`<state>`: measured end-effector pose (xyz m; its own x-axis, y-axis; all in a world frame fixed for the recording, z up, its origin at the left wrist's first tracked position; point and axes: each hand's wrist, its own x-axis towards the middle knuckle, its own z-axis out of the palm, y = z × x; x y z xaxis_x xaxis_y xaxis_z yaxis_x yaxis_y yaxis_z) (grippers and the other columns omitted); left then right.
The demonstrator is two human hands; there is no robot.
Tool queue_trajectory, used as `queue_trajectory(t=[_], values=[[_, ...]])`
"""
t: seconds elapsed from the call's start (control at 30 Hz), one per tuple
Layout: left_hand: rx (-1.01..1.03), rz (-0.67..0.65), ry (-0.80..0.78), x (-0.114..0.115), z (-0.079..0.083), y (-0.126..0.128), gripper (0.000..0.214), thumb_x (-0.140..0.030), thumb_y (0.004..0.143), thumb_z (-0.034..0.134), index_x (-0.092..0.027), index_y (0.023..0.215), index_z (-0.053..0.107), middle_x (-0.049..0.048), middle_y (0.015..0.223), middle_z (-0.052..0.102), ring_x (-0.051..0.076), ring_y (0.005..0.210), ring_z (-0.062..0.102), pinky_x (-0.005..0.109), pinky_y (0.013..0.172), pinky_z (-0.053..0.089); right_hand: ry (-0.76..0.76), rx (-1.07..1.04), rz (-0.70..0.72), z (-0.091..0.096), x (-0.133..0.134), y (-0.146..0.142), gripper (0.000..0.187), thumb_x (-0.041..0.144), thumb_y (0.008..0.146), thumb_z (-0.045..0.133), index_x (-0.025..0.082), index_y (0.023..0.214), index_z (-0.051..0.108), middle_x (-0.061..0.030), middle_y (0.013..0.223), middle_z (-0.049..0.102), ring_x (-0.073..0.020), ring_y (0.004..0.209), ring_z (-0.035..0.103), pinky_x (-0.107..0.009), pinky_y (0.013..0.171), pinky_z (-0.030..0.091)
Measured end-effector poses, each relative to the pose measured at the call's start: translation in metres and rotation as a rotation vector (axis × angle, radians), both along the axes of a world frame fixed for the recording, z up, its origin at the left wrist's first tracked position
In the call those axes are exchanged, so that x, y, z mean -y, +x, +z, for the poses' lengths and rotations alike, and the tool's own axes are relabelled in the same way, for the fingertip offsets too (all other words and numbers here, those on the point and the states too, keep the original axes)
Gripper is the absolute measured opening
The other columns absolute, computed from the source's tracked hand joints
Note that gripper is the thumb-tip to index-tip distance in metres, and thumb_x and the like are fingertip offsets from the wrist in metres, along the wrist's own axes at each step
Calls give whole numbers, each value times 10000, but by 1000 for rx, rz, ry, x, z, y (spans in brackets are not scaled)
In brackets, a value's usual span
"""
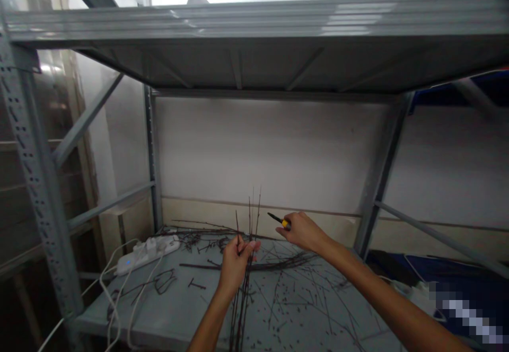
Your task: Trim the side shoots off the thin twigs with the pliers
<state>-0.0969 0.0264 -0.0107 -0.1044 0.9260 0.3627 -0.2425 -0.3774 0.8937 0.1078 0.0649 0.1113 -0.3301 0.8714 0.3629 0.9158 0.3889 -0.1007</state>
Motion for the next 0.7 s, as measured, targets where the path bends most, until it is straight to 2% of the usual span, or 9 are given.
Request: queue_trajectory(t=[0.13, 0.23, 0.33, 0.43, 0.53, 0.7], values=[[68, -63, -29, 0, 2, -5, 521, -505, 766, 765, -252, 711, 313, 36, 828, 733, 268, 917, 741, 380, 694, 607, -31, -24, 29, -14, 6, -16, 258, 419, 814, 681, 166, 825, 734, -151, 862, 745, -281, 876, 690, -309, 746, 451], [89, -90, -24, 1, 2, -8, 508, -491, 773, 764, -251, 722, 319, 32, 831, 737, 260, 895, 742, 388, 693, 606, -71, -96, 70, -18, 8, -27, 267, 420, 799, 693, 155, 790, 725, -152, 836, 736, -277, 838, 683, -313, 735, 453], [103, -128, -13, 2, 3, -9, 490, -472, 795, 752, -251, 732, 319, 35, 830, 735, 258, 885, 743, 396, 698, 605, -130, -238, 132, -20, 8, -38, 331, 461, 865, 619, 154, 789, 718, -103, 771, 721, -227, 755, 666, -288, 687, 456], [104, -162, -18, 4, 3, -8, 479, -453, 810, 745, -250, 736, 318, 40, 835, 738, 257, 888, 745, 411, 714, 611, -225, -413, 193, -22, 7, -49, 363, 475, 904, 560, 150, 913, 721, -44, 724, 702, -170, 640, 633, -248, 584, 454], [104, -169, -14, 6, 4, -7, 487, -450, 807, 750, -248, 729, 313, 39, 825, 742, 264, 901, 747, 411, 710, 615, -286, -570, 238, -26, 4, -58, 328, 432, 837, 646, 142, 979, 708, -35, 774, 710, -148, 626, 618, -228, 550, 459], [100, -163, -21, 9, 7, -5, 508, -464, 782, 771, -245, 725, 316, 28, 803, 728, 270, 898, 748, 404, 700, 619, -317, -750, 275, -32, 0, -66, 246, 364, 738, 718, 152, 861, 693, -24, 760, 683, -130, 609, 575, -227, 547, 457]])
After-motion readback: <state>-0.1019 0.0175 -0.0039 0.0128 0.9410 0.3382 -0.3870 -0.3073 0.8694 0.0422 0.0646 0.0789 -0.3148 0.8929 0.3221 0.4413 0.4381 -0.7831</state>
